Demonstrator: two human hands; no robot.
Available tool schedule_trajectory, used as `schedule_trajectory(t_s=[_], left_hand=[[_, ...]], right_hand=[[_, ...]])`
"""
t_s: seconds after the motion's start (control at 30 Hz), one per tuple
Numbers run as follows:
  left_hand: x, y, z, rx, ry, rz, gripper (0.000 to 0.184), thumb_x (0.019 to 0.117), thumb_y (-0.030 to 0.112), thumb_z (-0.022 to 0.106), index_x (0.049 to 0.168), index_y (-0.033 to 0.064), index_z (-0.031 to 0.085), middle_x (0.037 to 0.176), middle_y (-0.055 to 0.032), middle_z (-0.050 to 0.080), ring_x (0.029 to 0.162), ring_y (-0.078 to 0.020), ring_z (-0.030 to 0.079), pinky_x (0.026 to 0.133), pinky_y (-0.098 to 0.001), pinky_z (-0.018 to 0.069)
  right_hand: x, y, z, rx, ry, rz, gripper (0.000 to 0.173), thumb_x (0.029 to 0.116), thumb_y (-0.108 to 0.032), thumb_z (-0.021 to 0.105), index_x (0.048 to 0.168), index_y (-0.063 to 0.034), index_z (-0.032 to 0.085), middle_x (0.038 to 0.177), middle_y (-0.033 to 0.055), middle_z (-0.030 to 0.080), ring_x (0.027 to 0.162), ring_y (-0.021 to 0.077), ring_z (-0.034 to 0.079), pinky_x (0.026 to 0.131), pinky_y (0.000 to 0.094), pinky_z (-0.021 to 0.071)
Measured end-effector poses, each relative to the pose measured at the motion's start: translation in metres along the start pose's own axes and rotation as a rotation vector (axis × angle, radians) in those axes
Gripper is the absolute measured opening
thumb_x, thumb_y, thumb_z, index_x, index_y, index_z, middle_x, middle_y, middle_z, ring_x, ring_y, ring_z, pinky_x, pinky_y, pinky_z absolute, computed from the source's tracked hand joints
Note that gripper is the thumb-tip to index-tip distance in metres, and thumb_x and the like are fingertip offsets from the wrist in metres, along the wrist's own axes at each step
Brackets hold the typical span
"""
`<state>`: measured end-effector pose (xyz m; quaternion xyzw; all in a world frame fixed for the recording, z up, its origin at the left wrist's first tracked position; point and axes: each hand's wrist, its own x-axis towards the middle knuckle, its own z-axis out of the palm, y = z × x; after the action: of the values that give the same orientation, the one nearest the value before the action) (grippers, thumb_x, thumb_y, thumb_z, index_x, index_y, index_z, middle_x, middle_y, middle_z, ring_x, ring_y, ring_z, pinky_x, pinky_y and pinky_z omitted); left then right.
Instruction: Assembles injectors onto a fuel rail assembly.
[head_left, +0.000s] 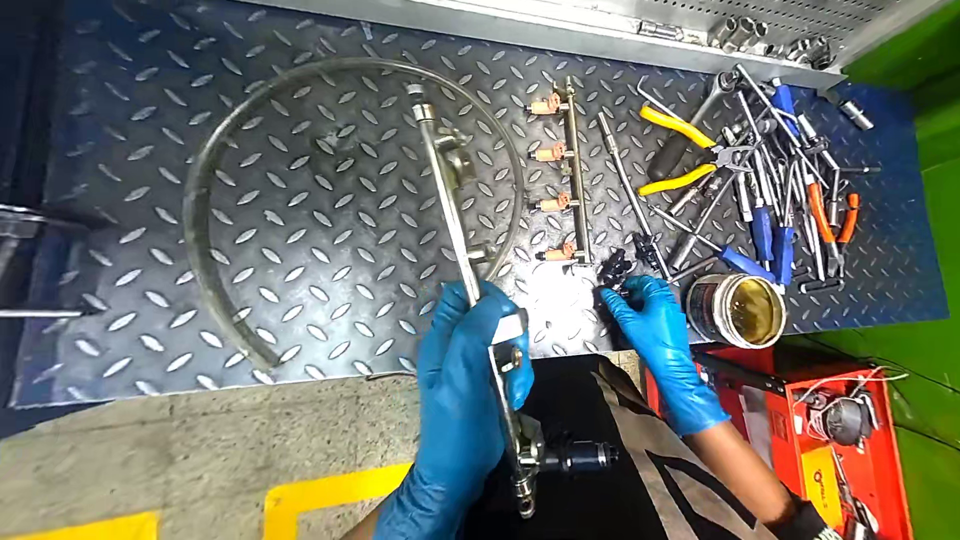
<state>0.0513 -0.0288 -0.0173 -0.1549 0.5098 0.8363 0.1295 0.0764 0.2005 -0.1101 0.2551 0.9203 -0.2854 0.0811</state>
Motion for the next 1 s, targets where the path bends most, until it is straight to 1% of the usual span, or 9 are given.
schedule_trajectory(t_s=[0.13, 0.2, 0.3, 0.43, 0.53, 0.63, 0.77, 0.87, 1.0], left_hand=[[-0.001, 0.005, -0.001, 0.003, -0.048, -0.022, 0.024, 0.1074, 0.026, 0.037, 0.097, 0.0153, 0.056, 0.064, -0.0009, 0.051, 0.041, -0.006, 0.044, 0.037, -0.019, 0.0425], [-0.002, 0.006, -0.001, 0.031, -0.093, -0.034, 0.025, 0.1073, 0.028, 0.038, 0.097, 0.0153, 0.056, 0.064, -0.001, 0.051, 0.041, -0.0063, 0.044, 0.038, -0.0188, 0.0419], [-0.002, 0.006, 0.0, 0.074, -0.144, -0.053, 0.025, 0.1066, 0.026, 0.037, 0.095, 0.0149, 0.057, 0.063, -0.0012, 0.051, 0.041, -0.0067, 0.044, 0.038, -0.0186, 0.041], [-0.001, 0.001, -0.001, 0.158, -0.182, 0.011, 0.028, 0.1066, 0.026, 0.035, 0.095, 0.0154, 0.058, 0.066, 0.0002, 0.052, 0.048, -0.0059, 0.047, 0.044, -0.017, 0.0425], [-0.002, -0.001, -0.003, 0.212, -0.168, 0.049, 0.029, 0.1062, 0.026, 0.034, 0.095, 0.0167, 0.06, 0.067, 0.0009, 0.054, 0.05, -0.0066, 0.05, 0.046, -0.0181, 0.0446], [-0.005, -0.001, -0.004, 0.207, -0.157, 0.048, 0.027, 0.1055, 0.024, 0.035, 0.097, 0.0172, 0.059, 0.068, 0.0014, 0.053, 0.049, -0.0055, 0.048, 0.044, -0.0173, 0.0422], [-0.007, -0.002, -0.003, 0.114, -0.185, 0.065, 0.023, 0.1062, 0.023, 0.038, 0.096, 0.0168, 0.058, 0.065, 0.0023, 0.05, 0.046, -0.0031, 0.044, 0.042, -0.0149, 0.0393], [-0.008, -0.003, -0.004, 0.101, -0.2, 0.07, 0.021, 0.1058, 0.025, 0.04, 0.095, 0.0181, 0.057, 0.066, 0.0036, 0.05, 0.047, -0.0022, 0.044, 0.042, -0.0142, 0.0393], [-0.006, -0.005, -0.005, 0.137, -0.199, 0.077, 0.022, 0.1048, 0.024, 0.04, 0.094, 0.0191, 0.059, 0.067, 0.0052, 0.051, 0.05, -0.0014, 0.047, 0.045, -0.0141, 0.0416]], right_hand=[[-0.015, 0.003, -0.012, 0.341, 0.112, -0.165, 0.022, 0.0902, -0.022, 0.076, 0.104, -0.0096, 0.064, 0.11, 0.0049, 0.069, 0.091, 0.0143, 0.069, 0.078, 0.0358, 0.0599], [-0.031, -0.008, -0.025, 0.591, 0.094, -0.194, 0.02, 0.0907, -0.008, 0.073, 0.106, -0.0101, 0.061, 0.095, 0.001, 0.07, 0.081, 0.0103, 0.069, 0.074, 0.0279, 0.06], [-0.05, -0.037, -0.046, 0.893, -0.125, -0.229, 0.011, 0.1003, -0.014, 0.059, 0.11, -0.0162, 0.061, 0.089, 0.0023, 0.068, 0.075, 0.013, 0.069, 0.07, 0.0286, 0.0611], [-0.067, -0.067, -0.071, 0.983, -0.598, -0.328, 0.028, 0.107, -0.037, 0.051, 0.123, -0.0178, 0.063, 0.1, -0.0013, 0.065, 0.084, 0.0061, 0.062, 0.074, 0.0229, 0.0547], [-0.075, -0.08, -0.079, 0.919, -0.776, -0.385, 0.027, 0.1015, -0.018, 0.064, 0.126, -0.0081, 0.058, 0.11, -0.0008, 0.066, 0.096, 0.0018, 0.064, 0.085, 0.0206, 0.0554], [-0.077, -0.079, -0.079, 0.768, -0.699, -0.462, 0.032, 0.0994, -0.017, 0.067, 0.127, -0.0023, 0.063, 0.111, 0.0045, 0.069, 0.099, 0.0068, 0.066, 0.089, 0.0251, 0.0563], [-0.074, -0.08, -0.087, 0.426, -0.574, -0.464, 0.045, 0.1006, -0.036, 0.065, 0.141, -0.018, 0.055, 0.102, -0.0039, 0.071, 0.09, 0.0042, 0.068, 0.081, 0.0237, 0.0592], [-0.077, -0.083, -0.094, 0.285, -0.425, -0.524, 0.04, 0.0945, -0.039, 0.073, 0.124, -0.0193, 0.054, 0.097, -0.0096, 0.069, 0.091, 0.0004, 0.068, 0.083, 0.0226, 0.0592], [-0.082, -0.084, -0.098, 0.286, -0.271, -0.617, 0.022, 0.0918, -0.03, 0.077, 0.11, -0.0196, 0.071, 0.098, -0.0093, 0.073, 0.092, 0.0006, 0.067, 0.085, 0.0251, 0.0555]])
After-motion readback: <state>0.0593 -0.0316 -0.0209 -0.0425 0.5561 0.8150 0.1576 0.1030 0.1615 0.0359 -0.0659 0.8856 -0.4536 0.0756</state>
